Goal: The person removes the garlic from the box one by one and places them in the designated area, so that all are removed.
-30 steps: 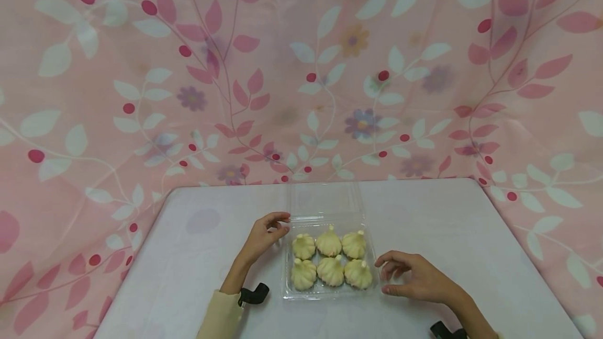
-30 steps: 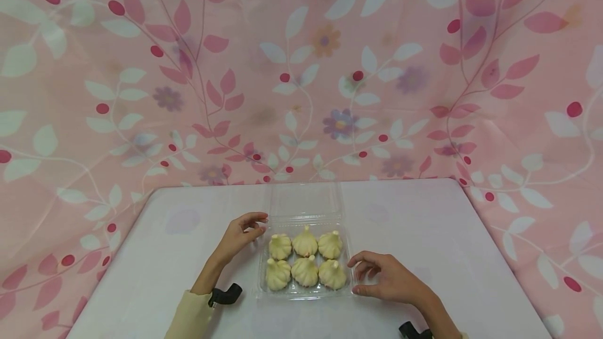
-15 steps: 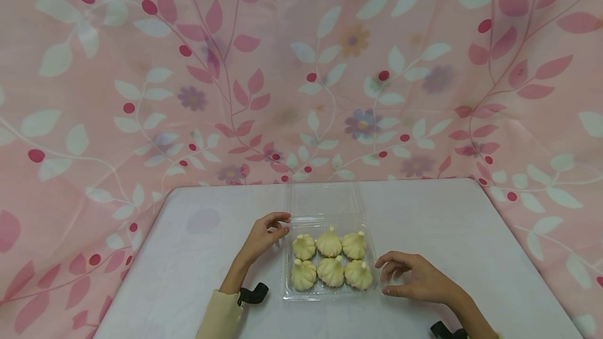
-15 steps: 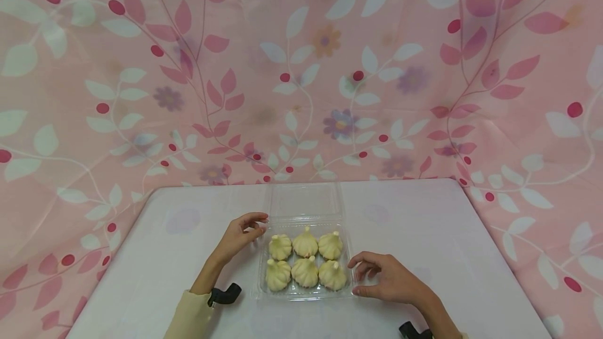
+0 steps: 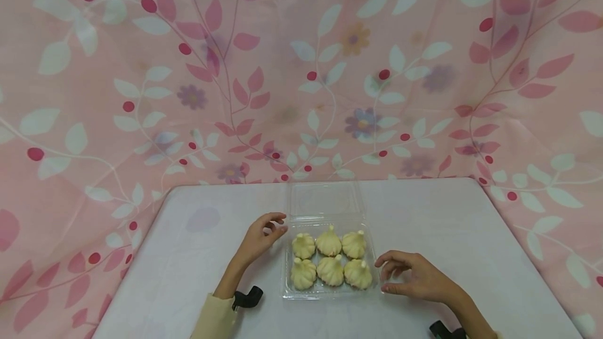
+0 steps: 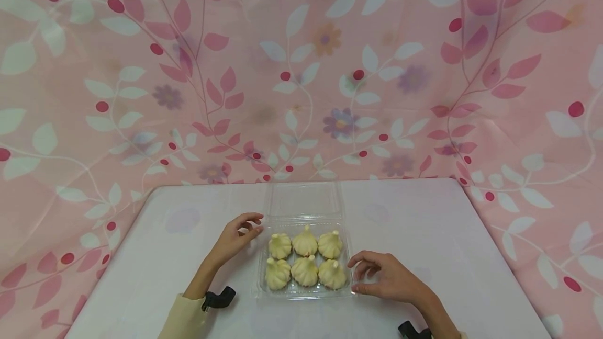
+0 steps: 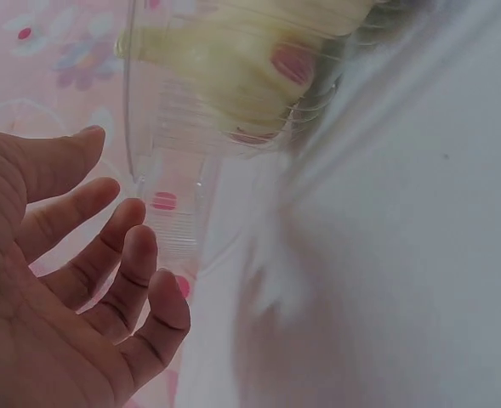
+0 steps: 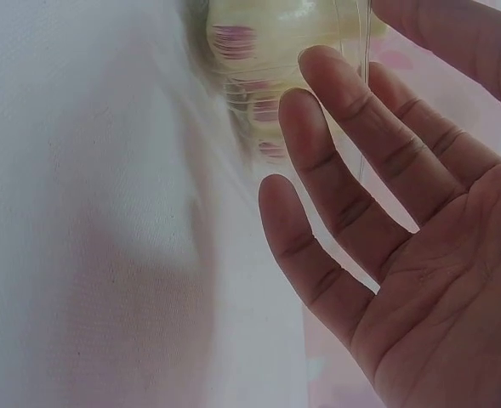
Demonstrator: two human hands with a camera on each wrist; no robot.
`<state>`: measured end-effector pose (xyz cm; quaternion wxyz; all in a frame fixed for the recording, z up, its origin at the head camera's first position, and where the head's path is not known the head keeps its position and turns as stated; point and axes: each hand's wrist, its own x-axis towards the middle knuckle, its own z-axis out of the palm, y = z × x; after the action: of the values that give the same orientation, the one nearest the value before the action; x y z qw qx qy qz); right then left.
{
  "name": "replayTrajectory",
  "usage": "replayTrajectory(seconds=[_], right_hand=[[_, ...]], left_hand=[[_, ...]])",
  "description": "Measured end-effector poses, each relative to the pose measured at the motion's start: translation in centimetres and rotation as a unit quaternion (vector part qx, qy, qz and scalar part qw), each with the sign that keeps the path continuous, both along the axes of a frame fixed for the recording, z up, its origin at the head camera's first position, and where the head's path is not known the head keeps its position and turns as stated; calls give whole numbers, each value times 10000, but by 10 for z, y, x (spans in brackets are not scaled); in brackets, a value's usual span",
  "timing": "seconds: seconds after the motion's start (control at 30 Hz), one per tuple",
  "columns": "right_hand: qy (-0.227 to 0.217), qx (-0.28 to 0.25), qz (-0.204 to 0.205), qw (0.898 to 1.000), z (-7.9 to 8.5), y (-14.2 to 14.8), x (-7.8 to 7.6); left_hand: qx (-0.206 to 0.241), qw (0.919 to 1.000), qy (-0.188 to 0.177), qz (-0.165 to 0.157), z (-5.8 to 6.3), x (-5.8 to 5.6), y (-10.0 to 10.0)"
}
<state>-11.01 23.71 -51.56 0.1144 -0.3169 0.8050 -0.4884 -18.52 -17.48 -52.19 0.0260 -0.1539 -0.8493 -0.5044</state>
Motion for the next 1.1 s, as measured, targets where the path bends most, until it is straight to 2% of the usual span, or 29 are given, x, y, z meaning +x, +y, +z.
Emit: replayTrajectory(seconds=[0.17, 0.6, 0.7, 0.9, 1.1], right_hand=[[52, -98, 43, 9999, -1, 0, -1], [-10, -100, -23, 9999, -2, 0, 0], [-21, -110, -33, 9999, -2, 0, 1], [-41, -73, -60, 9999, -2, 0, 1], [-49, -63, -64, 9999, -2, 0, 1]], left_hand=[[-170, 9990, 301, -280, 6, 10, -6], [-110, 9951, 544, -820, 20, 38, -10], [-64, 9933, 650, -954, 29, 46, -7], [-36, 9920, 559, -1134, 51, 60, -1], [20, 9899, 680, -1243, 51, 65, 2]])
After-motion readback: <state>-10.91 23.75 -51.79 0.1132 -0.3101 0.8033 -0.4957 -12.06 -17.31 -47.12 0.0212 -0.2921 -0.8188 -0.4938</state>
